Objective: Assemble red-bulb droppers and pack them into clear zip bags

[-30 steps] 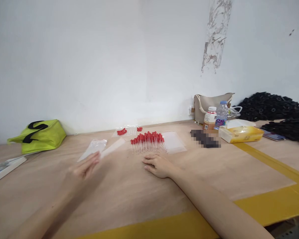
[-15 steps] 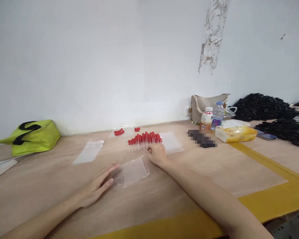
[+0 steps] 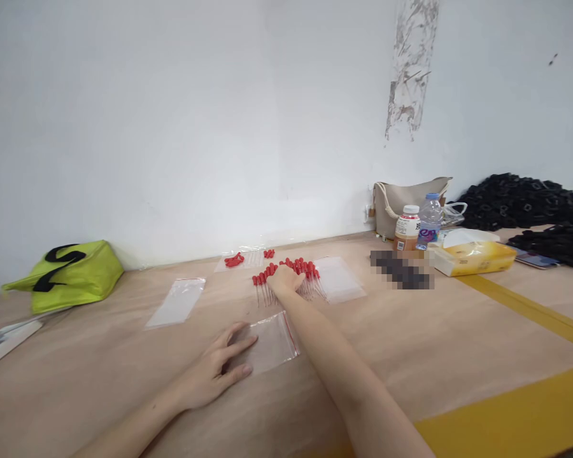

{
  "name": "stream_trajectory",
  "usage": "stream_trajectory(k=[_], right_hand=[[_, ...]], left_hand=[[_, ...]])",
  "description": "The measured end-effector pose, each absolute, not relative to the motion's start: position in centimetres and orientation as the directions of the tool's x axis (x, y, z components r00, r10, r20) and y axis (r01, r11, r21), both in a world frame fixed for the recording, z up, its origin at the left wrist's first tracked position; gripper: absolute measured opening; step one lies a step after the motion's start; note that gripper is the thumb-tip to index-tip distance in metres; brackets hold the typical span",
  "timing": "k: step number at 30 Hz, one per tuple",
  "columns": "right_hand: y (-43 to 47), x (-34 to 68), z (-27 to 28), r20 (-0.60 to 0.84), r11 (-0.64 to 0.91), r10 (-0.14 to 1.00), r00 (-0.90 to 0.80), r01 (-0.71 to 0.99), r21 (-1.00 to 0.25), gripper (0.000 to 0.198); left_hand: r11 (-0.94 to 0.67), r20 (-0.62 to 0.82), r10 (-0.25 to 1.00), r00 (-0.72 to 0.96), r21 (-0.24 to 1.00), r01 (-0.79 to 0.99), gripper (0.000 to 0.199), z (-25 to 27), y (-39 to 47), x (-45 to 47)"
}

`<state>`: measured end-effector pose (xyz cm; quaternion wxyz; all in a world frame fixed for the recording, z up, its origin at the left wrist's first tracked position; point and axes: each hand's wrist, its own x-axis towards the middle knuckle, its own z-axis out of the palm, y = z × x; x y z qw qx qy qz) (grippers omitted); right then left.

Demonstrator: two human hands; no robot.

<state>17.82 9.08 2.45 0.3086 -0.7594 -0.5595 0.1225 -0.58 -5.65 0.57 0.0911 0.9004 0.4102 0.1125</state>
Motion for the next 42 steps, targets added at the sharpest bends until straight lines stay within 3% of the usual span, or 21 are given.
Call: stream_trajectory(k=[4,10,12,17,22,28,32,36,42], right_hand=[[8.6,19.1,3.3,0.147,-0.176,0.921,0.360,0.722,-0.669,0.021],[5.7,24.8,3.1,0.268,0.080,0.940,0.213,0.626,-0.776,0.028],[4.2,26.6,2.3,0.288,0.149,0.938,0.191,0.528,-0.836,0.030],[0.7,28.4,-0.1,0.227,0.212,0.965,0.132,0.113,-0.971,0.072],[-0.7,27.4,-1.4,0.200,0.205,0.965,0.170,-0.014,-0.979,0.063],[-0.6,26.9,-1.7,0.212,0.221,0.967,0.138,-0.051,-0.974,0.058],[-0.9,26.8,-1.9,0.146,0.151,0.988,0.044,-0.138,-0.979,0.048],[-1.5,27.6,-1.8,0.122,0.115,0.983,-0.137,-0.062,-0.991,0.041],[-1.9,29.5,-1.1,0.174,0.306,0.904,-0.391,0.306,-0.902,0.029]], left_hand=[[-0.677,0.190,0.729,0.658,0.347,0.649,0.041,0.6,-5.6,-0.7],[-0.705,0.191,0.700,0.688,0.340,0.623,0.037,0.5,-5.4,-0.8],[-0.716,0.164,0.686,0.708,0.324,0.619,0.039,0.8,-5.4,-0.8],[-0.716,0.152,0.687,0.710,0.306,0.627,0.050,1.2,-5.7,-0.6],[-0.702,0.148,0.704,0.694,0.295,0.648,0.050,1.0,-5.8,-0.5],[-0.699,0.141,0.707,0.693,0.287,0.655,0.051,1.0,-5.8,-0.5],[-0.706,0.152,0.700,0.697,0.289,0.646,0.051,0.9,-5.7,-0.6],[-0.706,0.151,0.700,0.698,0.290,0.646,0.052,0.8,-5.7,-0.5],[-0.711,0.155,0.695,0.703,0.294,0.638,0.050,1.1,-5.9,-0.4]])
